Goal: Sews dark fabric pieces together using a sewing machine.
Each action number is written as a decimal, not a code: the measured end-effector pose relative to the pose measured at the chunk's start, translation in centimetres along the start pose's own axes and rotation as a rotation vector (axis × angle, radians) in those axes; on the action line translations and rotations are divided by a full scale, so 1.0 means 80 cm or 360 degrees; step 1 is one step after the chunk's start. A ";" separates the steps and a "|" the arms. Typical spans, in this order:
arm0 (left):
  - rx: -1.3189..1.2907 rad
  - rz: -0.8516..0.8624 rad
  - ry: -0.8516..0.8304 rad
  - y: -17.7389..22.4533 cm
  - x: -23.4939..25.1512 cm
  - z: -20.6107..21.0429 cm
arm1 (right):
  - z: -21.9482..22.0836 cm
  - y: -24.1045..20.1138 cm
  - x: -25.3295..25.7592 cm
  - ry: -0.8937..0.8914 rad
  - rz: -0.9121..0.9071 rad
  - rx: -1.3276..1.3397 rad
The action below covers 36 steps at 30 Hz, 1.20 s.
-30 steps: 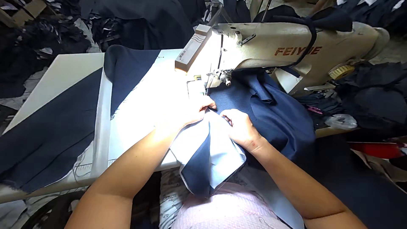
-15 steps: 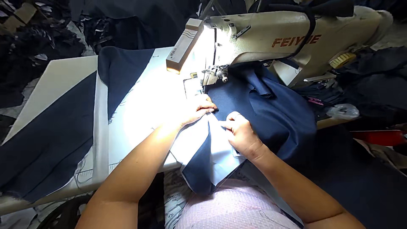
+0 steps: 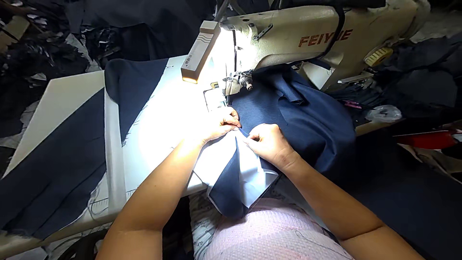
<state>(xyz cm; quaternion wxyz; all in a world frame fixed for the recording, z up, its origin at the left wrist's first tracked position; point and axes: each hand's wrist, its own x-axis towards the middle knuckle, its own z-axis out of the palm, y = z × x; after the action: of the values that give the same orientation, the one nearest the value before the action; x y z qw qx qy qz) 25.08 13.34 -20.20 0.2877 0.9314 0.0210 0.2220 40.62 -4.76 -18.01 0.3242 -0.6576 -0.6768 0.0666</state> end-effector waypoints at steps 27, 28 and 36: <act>0.0770 -0.0567 0.0110 0.103 -0.061 0.070 | 0.009 0.079 0.060 -0.0643 -0.0364 -0.0339; 0.0759 -0.0587 0.0054 0.103 -0.061 0.067 | 0.009 0.077 0.058 -0.0638 -0.0328 -0.0347; 0.0735 -0.0495 0.0019 0.082 -0.059 0.049 | 0.011 0.073 0.069 -0.0655 -0.0233 -0.0366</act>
<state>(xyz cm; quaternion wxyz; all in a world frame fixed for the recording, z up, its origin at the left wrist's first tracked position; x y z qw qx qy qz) 21.94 5.01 -21.40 0.0983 0.9566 0.2155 0.1698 45.48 1.45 -19.76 0.1066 -0.6120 -0.7775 0.0980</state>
